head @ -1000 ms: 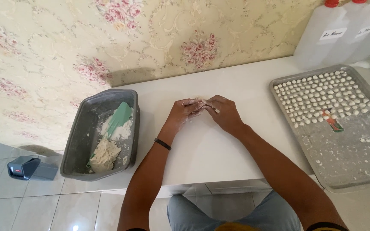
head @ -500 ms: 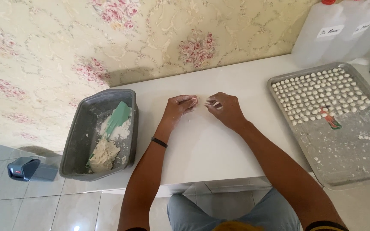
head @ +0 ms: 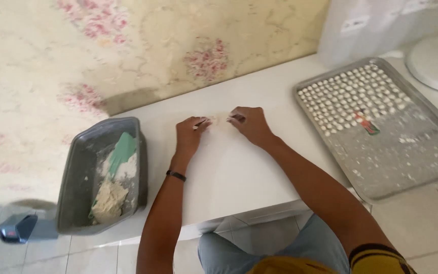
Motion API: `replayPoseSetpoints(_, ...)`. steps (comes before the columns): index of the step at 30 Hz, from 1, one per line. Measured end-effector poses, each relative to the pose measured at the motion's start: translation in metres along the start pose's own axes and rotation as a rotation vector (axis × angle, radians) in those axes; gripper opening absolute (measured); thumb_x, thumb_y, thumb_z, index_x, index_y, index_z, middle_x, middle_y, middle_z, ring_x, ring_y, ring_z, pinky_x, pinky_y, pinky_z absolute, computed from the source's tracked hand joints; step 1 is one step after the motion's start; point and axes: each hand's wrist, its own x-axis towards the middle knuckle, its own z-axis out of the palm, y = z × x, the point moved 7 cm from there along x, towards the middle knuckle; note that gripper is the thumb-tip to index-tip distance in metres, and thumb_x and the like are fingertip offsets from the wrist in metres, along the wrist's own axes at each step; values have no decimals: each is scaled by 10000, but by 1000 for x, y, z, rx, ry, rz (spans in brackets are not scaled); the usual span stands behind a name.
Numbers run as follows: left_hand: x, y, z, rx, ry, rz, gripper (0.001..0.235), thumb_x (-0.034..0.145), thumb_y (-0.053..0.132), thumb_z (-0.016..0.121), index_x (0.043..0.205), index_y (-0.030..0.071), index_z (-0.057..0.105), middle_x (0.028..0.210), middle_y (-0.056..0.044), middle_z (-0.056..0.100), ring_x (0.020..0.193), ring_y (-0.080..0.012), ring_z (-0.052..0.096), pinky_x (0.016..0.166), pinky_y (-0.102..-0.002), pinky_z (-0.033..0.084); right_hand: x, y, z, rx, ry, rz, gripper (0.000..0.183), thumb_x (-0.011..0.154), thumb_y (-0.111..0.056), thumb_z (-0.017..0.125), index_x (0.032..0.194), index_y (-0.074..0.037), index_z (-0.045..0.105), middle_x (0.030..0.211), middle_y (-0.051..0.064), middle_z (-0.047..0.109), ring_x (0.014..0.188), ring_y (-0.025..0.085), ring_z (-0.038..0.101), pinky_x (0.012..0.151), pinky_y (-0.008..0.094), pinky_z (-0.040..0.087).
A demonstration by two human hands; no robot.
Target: The person is manually forming small cosmetic balls by pinching off pieces of white paste and rolling them between their fingers before placing them on a tray.
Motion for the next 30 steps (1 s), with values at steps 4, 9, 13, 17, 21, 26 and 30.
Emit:
replayPoseSetpoints(4,-6,17,4,194,-26,71,114,776,160,652,848,74,662,806,-86,622,775,-188,599,631,-244,517,-1,15,4,-50,39,19,200,738,-106,639,908,-15,589,739,158,630,696,265,630,607,341,524)
replayPoseSetpoints(9,-11,39,5,417,-7,148,206,817,147,599,968,8,610,876,-112,600,877,-205,561,729,-275,505,4,27,15,38,-26,19,140,810,-84,533,918,-66,620,784,158,635,693,246,626,622,309,501)
replayPoseSetpoints(13,-18,70,5,538,-9,250,221,826,214,598,925,18,630,920,-125,602,946,-237,551,813,-323,458,1,19,12,-18,-68,57,144,824,-135,532,906,-64,627,752,140,630,664,218,622,604,288,496)
replayPoseSetpoints(17,-19,66,3,526,84,298,174,854,171,552,937,37,628,965,-114,565,923,-255,541,796,-356,455,-2,15,14,-68,-135,89,172,828,-180,552,901,-39,618,750,130,631,673,207,622,610,276,493)
replayPoseSetpoints(21,-18,56,7,141,77,112,126,833,134,586,891,32,631,829,-145,617,761,-251,603,653,-305,481,-1,19,22,-5,-155,40,154,821,-162,563,903,-45,620,767,128,633,689,216,623,622,292,497)
replayPoseSetpoints(26,-19,36,25,-162,-41,-159,138,788,158,621,902,89,657,844,-111,642,776,-185,608,682,-304,484,-8,14,31,-190,-128,-65,136,836,-117,522,916,-54,612,775,122,640,664,218,631,613,286,508)
replayPoseSetpoints(30,-22,46,29,-353,-53,-288,237,720,147,683,908,11,638,845,-171,636,796,-193,602,711,-314,496,-11,1,28,-527,-15,-245,147,834,-106,513,961,-91,586,744,68,645,644,171,633,573,270,517)
